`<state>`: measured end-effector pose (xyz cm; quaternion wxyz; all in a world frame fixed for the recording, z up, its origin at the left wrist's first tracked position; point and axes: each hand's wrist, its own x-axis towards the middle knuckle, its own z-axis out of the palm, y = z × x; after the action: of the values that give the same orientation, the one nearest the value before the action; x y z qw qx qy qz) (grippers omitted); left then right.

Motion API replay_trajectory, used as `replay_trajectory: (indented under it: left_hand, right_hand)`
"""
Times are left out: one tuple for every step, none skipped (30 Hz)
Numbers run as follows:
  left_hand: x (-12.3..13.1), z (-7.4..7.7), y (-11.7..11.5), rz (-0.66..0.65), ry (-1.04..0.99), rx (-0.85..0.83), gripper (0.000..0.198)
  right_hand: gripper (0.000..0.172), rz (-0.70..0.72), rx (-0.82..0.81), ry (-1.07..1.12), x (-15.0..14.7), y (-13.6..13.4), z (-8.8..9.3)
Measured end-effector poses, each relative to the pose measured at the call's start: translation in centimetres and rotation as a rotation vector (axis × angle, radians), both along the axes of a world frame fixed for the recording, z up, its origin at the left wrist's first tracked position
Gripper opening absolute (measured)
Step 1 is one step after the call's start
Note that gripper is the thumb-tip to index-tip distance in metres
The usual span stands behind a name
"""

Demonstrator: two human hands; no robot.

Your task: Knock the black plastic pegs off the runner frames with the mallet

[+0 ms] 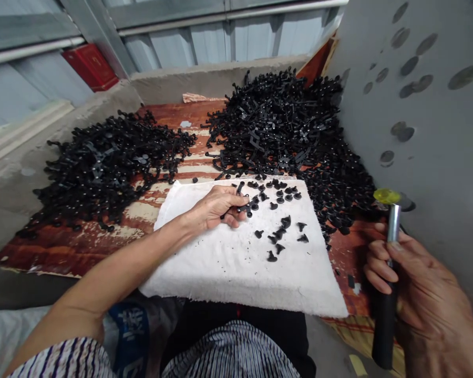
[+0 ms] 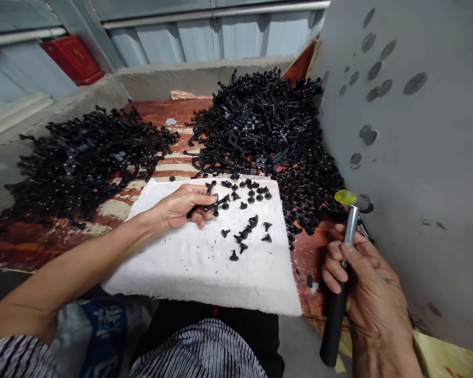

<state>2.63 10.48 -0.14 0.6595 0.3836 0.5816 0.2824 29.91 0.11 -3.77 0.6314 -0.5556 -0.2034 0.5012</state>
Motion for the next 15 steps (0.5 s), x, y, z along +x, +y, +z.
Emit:
replay_trajectory:
  left_hand:
    - [0.02,-0.02,0.00,0.001,0.001,0.001,0.022]
    - [0.03,-0.05,0.00,0.001,0.000,0.003,0.022]
    - [0.04,-0.08,0.00,0.000,0.000,0.005,0.022]
    - [0.05,-0.10,0.00,-0.003,0.000,0.007,0.022]
    - [0.07,-0.12,0.00,-0.004,0.002,0.010,0.022]
    - [0.08,-0.12,0.00,-0.006,0.004,0.011,0.022]
    - [0.10,-0.12,0.01,-0.008,0.009,0.011,0.022]
    - [0.12,-0.10,0.02,-0.009,0.015,0.010,0.022]
    - [0.14,-0.09,0.04,-0.009,0.019,0.010,0.023]
    - [0.15,-0.08,0.06,-0.008,0.021,0.011,0.023]
    - [0.16,-0.06,0.08,-0.008,0.022,0.013,0.023]
    - [0.16,-0.05,0.10,-0.009,0.023,0.014,0.023]
    - [0.17,-0.04,0.12,-0.011,0.024,0.016,0.023]
    - [0.17,-0.03,0.13,-0.013,0.027,0.018,0.023]
    - [0.18,-0.01,0.14,-0.014,0.031,0.018,0.023]
  right_hand:
    - [0.049,0.003,-0.002,-0.002,0.04,0.02,-0.05]
    - [0.049,0.007,-0.003,-0.004,0.06,0.04,-0.08]
    - [0.050,0.008,-0.005,-0.005,0.07,0.04,-0.07]
    - [0.050,0.005,-0.008,-0.006,0.06,0.04,-0.03]
    - [0.051,-0.001,-0.009,-0.006,0.03,0.03,0.06]
    - [0.052,-0.005,-0.012,-0.006,-0.03,0.01,0.17]
    - [0.052,-0.009,-0.015,-0.006,-0.10,-0.01,0.29]
    - [0.051,-0.009,-0.014,-0.006,-0.17,-0.03,0.41]
    - [0.050,-0.007,-0.009,-0.006,-0.23,-0.04,0.51]
    - [0.049,-0.005,-0.002,-0.008,-0.28,-0.04,0.57]
    - [0.048,-0.002,0.005,-0.009,-0.31,-0.03,0.60]
    - [0.047,-0.001,0.011,-0.010,-0.31,-0.03,0.60]
    - [0.046,-0.003,0.015,-0.008,-0.29,-0.02,0.56]
    - [0.046,-0.002,0.015,-0.006,-0.24,-0.03,0.50]
    - [0.046,0.000,0.013,-0.005,-0.17,-0.05,0.44]
